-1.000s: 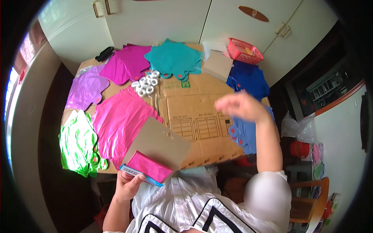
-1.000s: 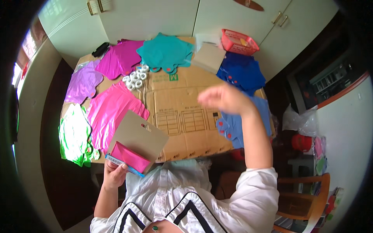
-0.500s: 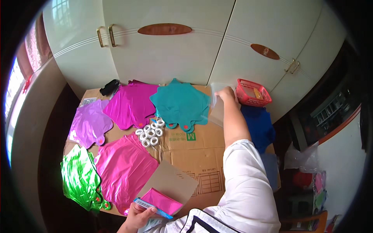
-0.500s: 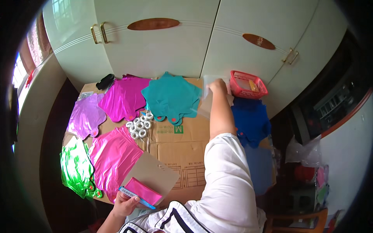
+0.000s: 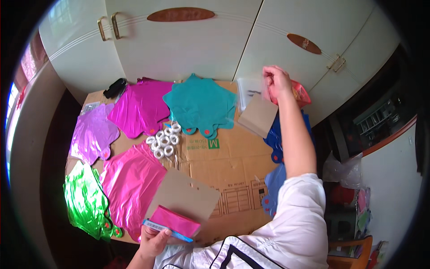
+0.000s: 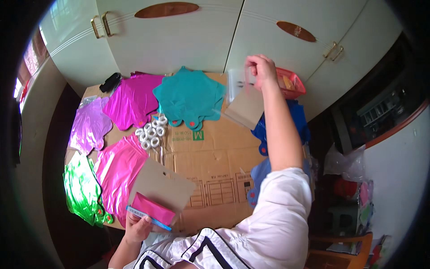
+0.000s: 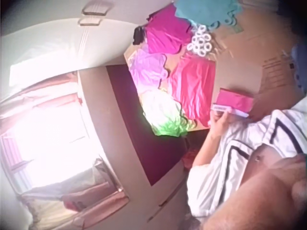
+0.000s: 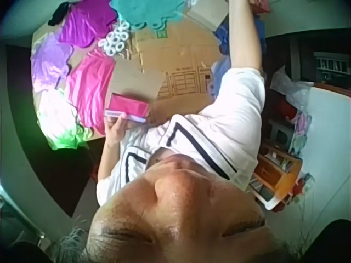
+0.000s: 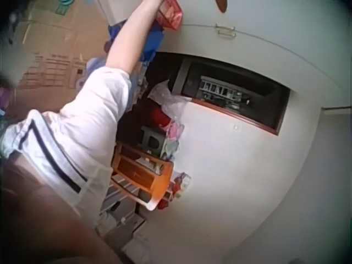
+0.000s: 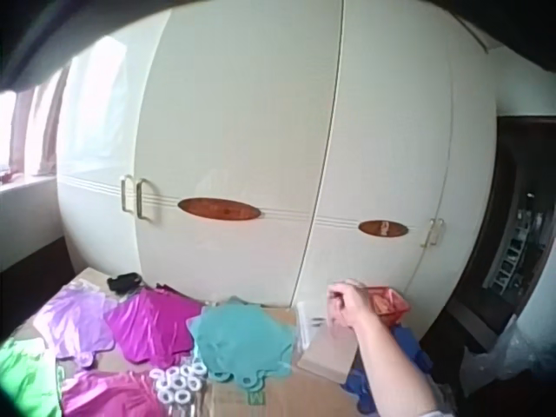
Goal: Folding colorful foil pieces and inserting them into cardboard retail packaging sleeves.
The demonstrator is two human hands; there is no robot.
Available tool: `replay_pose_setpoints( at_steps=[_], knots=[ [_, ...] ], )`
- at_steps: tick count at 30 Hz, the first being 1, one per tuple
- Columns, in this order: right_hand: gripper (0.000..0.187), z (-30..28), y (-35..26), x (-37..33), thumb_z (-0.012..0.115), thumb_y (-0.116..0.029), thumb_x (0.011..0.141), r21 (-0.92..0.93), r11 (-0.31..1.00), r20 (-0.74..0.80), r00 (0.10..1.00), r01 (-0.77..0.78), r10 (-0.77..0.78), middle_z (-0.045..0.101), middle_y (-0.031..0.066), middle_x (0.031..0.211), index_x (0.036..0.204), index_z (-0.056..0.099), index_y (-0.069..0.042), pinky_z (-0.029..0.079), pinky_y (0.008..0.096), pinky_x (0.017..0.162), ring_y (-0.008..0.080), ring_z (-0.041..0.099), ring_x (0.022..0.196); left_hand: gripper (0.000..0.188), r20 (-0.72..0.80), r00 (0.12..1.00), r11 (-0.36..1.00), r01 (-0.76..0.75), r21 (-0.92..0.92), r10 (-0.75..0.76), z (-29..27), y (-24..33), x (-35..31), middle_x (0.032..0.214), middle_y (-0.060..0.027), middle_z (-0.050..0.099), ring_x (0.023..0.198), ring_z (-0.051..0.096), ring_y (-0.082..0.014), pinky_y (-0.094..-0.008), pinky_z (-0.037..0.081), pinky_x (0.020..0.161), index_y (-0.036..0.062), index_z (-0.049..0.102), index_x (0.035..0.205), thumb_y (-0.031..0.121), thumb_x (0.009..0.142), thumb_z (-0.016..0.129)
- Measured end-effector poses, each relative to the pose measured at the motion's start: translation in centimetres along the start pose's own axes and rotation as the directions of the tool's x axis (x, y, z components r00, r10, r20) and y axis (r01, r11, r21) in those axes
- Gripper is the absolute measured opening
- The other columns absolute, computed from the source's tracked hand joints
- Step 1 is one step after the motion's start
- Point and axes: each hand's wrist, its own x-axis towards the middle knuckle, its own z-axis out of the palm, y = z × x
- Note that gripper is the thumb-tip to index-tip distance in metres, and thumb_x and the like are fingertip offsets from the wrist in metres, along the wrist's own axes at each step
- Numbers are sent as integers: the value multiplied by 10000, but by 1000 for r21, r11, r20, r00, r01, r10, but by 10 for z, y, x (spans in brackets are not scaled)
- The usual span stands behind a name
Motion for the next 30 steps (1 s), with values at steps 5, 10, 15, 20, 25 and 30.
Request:
replay_pose_setpoints(
  at_steps=[5, 10, 15, 20, 25, 30],
  knots=[
    [129, 59, 10, -209, 662, -130, 798, -478, 878, 318, 935, 15, 156, 615, 39, 623, 720, 613, -40, 463, 267, 502, 108, 593, 533, 83, -78, 986, 988, -151, -20, 149, -10, -9, -22, 964, -66, 667, 891, 652, -161, -324, 536, 781, 12, 645, 990, 25, 921, 602],
    [139, 68, 65, -329, 684, -116, 842, -728, 683, 347, 893, 65, 285, 638, 40, 670, 777, 612, -17, 491, 256, 503, 98, 605, 540, 144, -82, 989, 991, -128, -28, 125, 2, -21, -51, 964, -113, 683, 856, 691, -217, -378, 597, 761, -20, 633, 1014, 92, 967, 557],
    [206, 61, 54, -379, 691, -192, 879, -657, 725, 338, 940, 207, 37, 680, 72, 772, 940, 662, 2, 503, 274, 583, 73, 620, 684, 170, -83, 996, 999, 7, -50, -11, 22, -47, -73, 978, -102, 690, 887, 691, -202, -356, 588, 785, 2, 637, 1030, 142, 982, 552],
    [312, 35, 39, -505, 606, -308, 959, 2, 913, 401, 837, -408, 373, 654, 49, 859, 1080, 628, -21, 471, 235, 592, 88, 597, 677, 172, -30, 996, 989, 82, -125, -87, 30, -83, -72, 959, -84, 699, 865, 695, -184, -348, 588, 778, 16, 642, 1028, 152, 989, 544],
    [257, 61, 85, -573, 617, -291, 965, 93, 872, 65, 877, -481, 477, 641, -24, 853, 1018, 648, -41, 441, 185, 595, 31, 549, 703, 161, 1, 919, 899, 386, -207, -394, 33, -116, -92, 964, -72, 700, 837, 693, -182, -377, 583, 813, 48, 651, 1040, 155, 991, 541],
    [194, 46, 102, -588, 628, -245, 958, 68, 886, 17, 889, -458, 458, 622, -44, 733, 901, 673, -64, 399, 196, 515, 15, 519, 609, 223, 11, 861, 857, 505, 102, -509, 22, -121, -96, 1011, -99, 690, 892, 668, -189, -364, 553, 843, 8, 648, 1083, 191, 969, 592]
  ],
)
